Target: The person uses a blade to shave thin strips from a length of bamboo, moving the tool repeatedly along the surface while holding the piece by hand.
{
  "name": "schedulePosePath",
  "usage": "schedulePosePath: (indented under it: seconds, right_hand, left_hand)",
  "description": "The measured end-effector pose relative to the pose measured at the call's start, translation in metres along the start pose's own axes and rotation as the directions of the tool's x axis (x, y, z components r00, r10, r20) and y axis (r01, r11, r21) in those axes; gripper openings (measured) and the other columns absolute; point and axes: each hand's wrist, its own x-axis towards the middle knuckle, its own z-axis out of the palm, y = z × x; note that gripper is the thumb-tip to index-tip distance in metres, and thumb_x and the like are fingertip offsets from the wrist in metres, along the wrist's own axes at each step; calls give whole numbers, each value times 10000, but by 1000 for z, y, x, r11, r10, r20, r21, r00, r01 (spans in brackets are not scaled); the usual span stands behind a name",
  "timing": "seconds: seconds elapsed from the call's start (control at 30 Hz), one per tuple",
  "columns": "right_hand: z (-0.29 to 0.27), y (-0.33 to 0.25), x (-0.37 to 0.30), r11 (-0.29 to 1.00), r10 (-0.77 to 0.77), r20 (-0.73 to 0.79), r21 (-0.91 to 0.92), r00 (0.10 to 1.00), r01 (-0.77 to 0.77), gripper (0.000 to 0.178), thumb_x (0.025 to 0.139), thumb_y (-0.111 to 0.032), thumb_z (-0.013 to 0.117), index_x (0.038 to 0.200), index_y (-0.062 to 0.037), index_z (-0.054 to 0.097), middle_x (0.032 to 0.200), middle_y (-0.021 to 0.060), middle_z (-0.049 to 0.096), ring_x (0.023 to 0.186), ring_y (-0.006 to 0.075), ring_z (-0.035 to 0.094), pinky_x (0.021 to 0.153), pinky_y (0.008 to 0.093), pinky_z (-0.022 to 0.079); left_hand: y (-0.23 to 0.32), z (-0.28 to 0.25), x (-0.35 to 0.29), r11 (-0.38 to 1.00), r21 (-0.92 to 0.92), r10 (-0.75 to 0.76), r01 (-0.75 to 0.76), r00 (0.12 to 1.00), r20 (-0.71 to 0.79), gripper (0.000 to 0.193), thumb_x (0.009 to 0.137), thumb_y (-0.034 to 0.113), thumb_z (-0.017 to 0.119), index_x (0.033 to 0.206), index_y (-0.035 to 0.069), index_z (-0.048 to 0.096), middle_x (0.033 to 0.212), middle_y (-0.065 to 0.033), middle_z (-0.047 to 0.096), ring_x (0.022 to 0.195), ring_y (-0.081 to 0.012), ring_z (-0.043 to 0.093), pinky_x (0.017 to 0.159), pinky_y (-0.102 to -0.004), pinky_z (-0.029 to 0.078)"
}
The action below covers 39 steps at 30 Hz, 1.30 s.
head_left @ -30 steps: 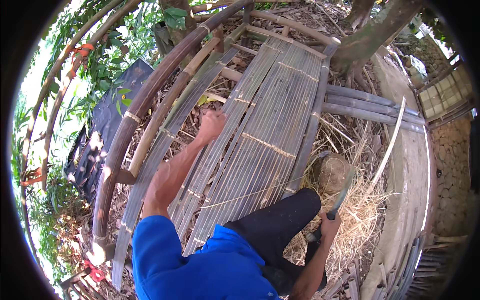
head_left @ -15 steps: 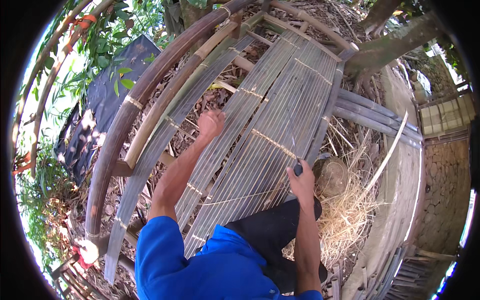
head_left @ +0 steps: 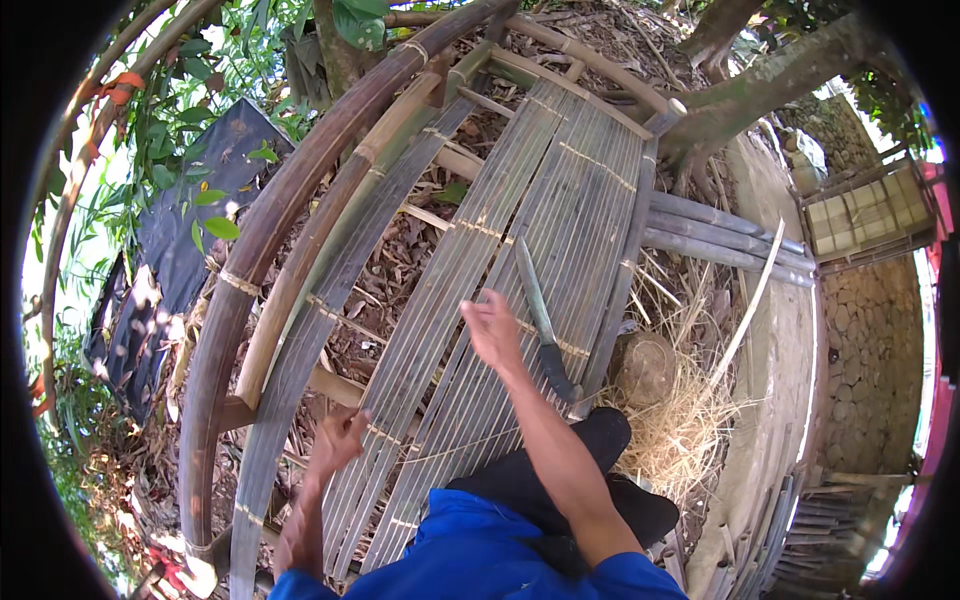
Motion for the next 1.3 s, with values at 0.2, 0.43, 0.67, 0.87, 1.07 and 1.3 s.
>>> schedulePosePath:
  seconds: [0.2, 0.43, 0.67, 0.87, 1.07, 1.3]
  right_hand:
    - [68, -68, 20, 656, 281, 219, 667, 934, -353, 614, 1053, -429, 526, 1428, 35, 382, 1038, 194, 683, 824, 249, 709, 648, 346, 583]
    - [74, -81, 39, 500, 433, 11, 829, 901, -250, 306, 1091, -233, 491, 1293, -21, 580, 712, 13, 484, 499, 63, 374, 372, 222, 274]
    - [45, -84, 93, 488, 377, 83, 828, 923, -274, 309, 1059, -257, 561, 1272, -34, 591, 698, -8, 459, 502, 80, 359, 399, 257, 307]
    - [27, -54, 46, 921, 163, 101, 341, 981, -188, 321, 1006, -249, 650, 1211, -3, 652, 946, 115, 731, 789, 183, 723, 642, 312, 595]
    - [-16, 16, -20, 992, 66, 113, 98, 991, -77, 301, 978, -196, 682, 1181, 26, 680, 853, 73, 729, 721, 103, 665, 629, 268, 542]
    - [-60, 60, -113, 921, -73, -82, -388, 994, 36, 400, 912, -175, 739, 1247, 12, 627, 989, 156, 661, 851, 251, 645, 771, 385, 539]
  left_hand:
    - [42, 29, -35, 959, 53, 282, -279, 921, -268, 205, 978, 146, 589, 899, -26, 667, 638, -207, 633, 503, -256, 623, 481, -433, 429]
    - [77, 47, -27, 984, -40, 153, -176, 931, -331, 196, 976, 132, 610, 981, -45, 693, 589, -225, 593, 449, -241, 587, 466, -424, 431]
    - [98, 69, 2, 958, -89, 223, -272, 904, -366, 185, 981, 120, 598, 1028, -52, 652, 588, -227, 529, 470, -367, 497, 503, -455, 398]
    - [42, 39, 22, 949, 231, 298, -216, 854, -426, 233, 943, 156, 625, 1113, 4, 672, 786, -248, 659, 709, -451, 670, 594, -524, 506]
    - [-73, 41, 35, 847, 508, 438, -158, 750, -496, 346, 915, 247, 661, 1206, 62, 634, 990, -225, 628, 918, -405, 592, 815, -519, 474]
    - [-111, 33, -19, 792, 582, 551, -184, 625, -552, 301, 801, 131, 755, 1079, 60, 662, 998, -149, 547, 927, -337, 531, 810, -464, 433]
